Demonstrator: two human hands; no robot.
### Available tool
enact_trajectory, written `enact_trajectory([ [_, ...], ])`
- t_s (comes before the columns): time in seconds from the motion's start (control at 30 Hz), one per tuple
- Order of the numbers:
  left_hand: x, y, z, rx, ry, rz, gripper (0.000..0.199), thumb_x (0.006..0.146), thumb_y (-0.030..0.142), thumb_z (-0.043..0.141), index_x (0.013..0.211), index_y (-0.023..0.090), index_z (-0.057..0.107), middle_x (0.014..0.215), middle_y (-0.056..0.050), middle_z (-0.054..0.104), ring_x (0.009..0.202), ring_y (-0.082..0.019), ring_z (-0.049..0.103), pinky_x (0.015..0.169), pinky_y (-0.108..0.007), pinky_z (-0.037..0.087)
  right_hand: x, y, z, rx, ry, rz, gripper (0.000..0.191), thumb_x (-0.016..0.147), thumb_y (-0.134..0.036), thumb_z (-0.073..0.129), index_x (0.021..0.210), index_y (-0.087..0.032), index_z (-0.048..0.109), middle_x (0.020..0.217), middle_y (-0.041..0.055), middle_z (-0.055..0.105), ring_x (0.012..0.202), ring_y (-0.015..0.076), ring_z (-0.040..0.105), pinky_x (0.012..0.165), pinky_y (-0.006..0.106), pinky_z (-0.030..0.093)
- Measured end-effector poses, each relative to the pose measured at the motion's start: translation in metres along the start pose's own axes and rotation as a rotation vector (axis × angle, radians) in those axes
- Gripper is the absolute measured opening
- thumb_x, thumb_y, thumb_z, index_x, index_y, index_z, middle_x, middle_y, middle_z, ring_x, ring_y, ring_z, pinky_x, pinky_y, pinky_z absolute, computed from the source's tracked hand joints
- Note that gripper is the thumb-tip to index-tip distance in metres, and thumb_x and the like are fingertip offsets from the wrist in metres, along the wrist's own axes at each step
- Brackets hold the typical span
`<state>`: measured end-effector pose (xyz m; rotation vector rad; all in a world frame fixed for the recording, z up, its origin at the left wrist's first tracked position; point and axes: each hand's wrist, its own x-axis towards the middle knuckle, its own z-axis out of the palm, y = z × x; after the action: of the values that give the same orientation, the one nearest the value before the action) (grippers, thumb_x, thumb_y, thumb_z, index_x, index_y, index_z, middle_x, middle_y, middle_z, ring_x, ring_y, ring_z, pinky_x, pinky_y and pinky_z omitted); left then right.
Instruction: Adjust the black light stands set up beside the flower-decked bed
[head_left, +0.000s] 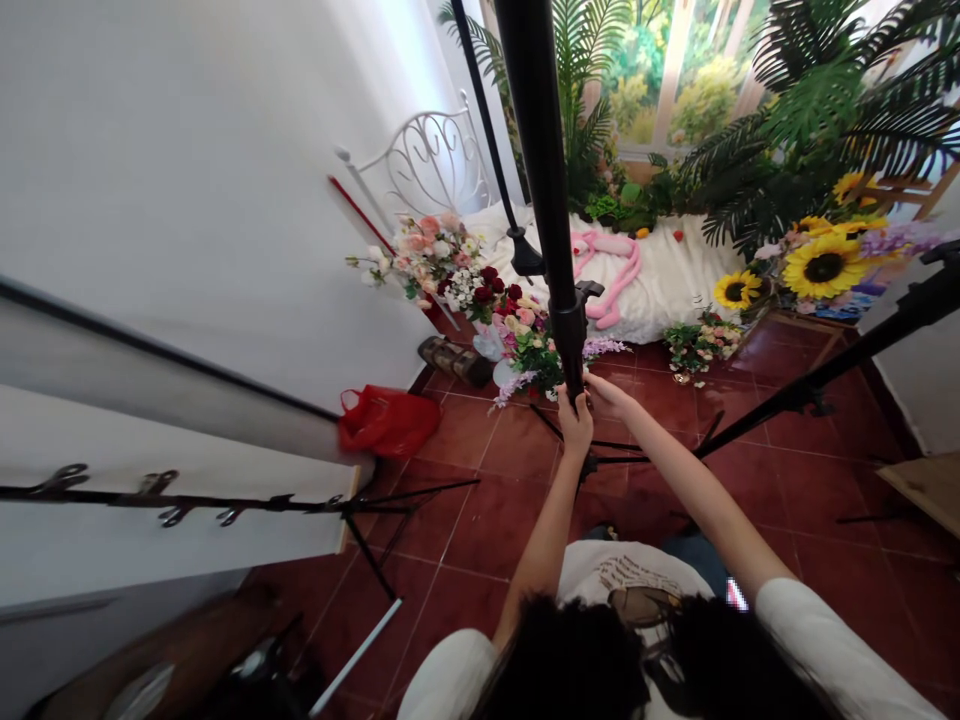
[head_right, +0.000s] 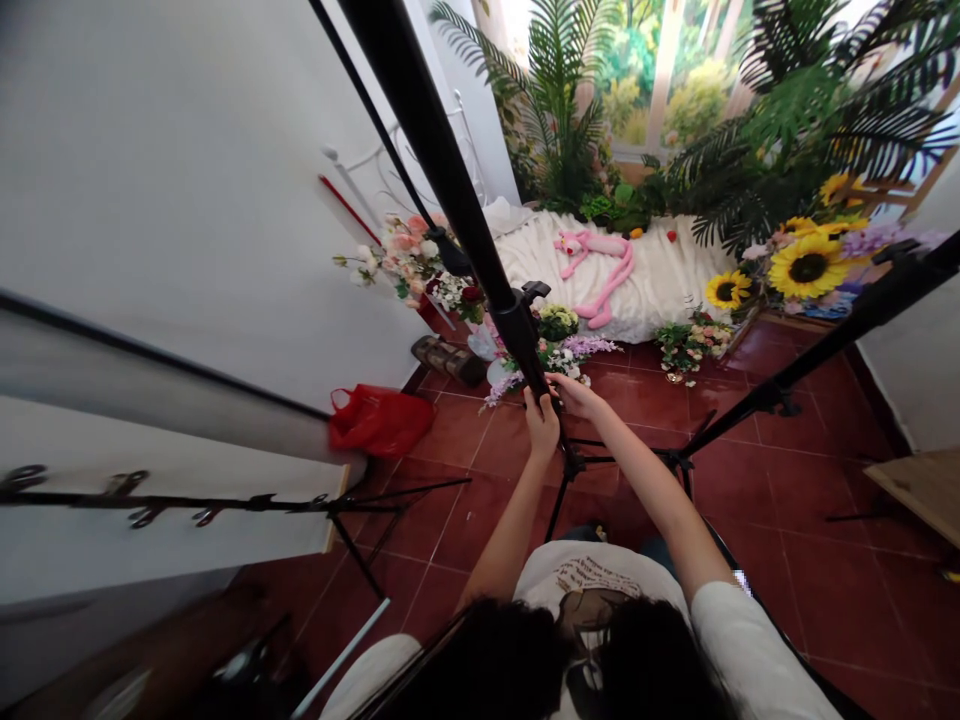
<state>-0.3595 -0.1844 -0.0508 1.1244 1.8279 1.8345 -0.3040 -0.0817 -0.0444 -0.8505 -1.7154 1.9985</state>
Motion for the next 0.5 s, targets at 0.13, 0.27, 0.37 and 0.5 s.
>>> enact_trajectory([
  [0.13, 0.000, -0.002, 0.000, -0.009, -0.009, 0.010, 0.056, 0.093, 0.067, 0.033, 0.111, 0.018, 0.054, 0.102, -0.013, 0.067, 0.097, -0.023, 0.065, 0.090, -0.037, 0.051, -0.020, 0.003, 0.001, 0.363, -0.064, 0.090, 0.048, 0.093, -0.057, 0.037, 0.072, -0.020, 0.057, 0.069, 0.0040, 0.064, 0.077, 0.0182, 0.063, 0.081, 0.031, 0.050],
  [0.27, 0.000, -0.002, 0.000, -0.012, -0.017, -0.008, 0.058, 0.093, 0.068, 0.033, 0.116, 0.018, 0.053, 0.106, -0.014, 0.067, 0.100, -0.024, 0.065, 0.090, -0.037, 0.051, -0.022, 0.010, 0.010, 0.377, 0.076, 0.076, 0.042, 0.085, -0.063, 0.050, 0.074, -0.023, 0.056, 0.071, 0.0046, 0.065, 0.083, 0.0209, 0.065, 0.083, 0.033, 0.051],
  [0.37, 0.000, -0.001, -0.001, -0.010, -0.030, -0.013, 0.058, 0.093, 0.068, 0.032, 0.115, 0.018, 0.054, 0.099, -0.012, 0.066, 0.093, -0.023, 0.066, 0.086, -0.036, 0.052, -0.019, 0.011, 0.012, 0.377, 0.135, 0.091, 0.040, 0.078, -0.061, 0.061, 0.072, -0.022, 0.055, 0.069, 0.0041, 0.063, 0.079, 0.0208, 0.064, 0.078, 0.032, 0.051],
  [0.5, 0.000, 0.001, 0.000, -0.019, -0.013, -0.003, 0.056, 0.093, 0.068, 0.034, 0.110, 0.019, 0.054, 0.095, -0.010, 0.065, 0.089, -0.022, 0.064, 0.084, -0.035, 0.051, -0.019, 0.002, 0.007, 0.277, 0.214, 0.039, 0.043, 0.066, -0.058, 0.072, 0.069, -0.021, 0.051, 0.066, -0.0027, 0.057, 0.068, 0.0126, 0.056, 0.067, 0.024, 0.047],
])
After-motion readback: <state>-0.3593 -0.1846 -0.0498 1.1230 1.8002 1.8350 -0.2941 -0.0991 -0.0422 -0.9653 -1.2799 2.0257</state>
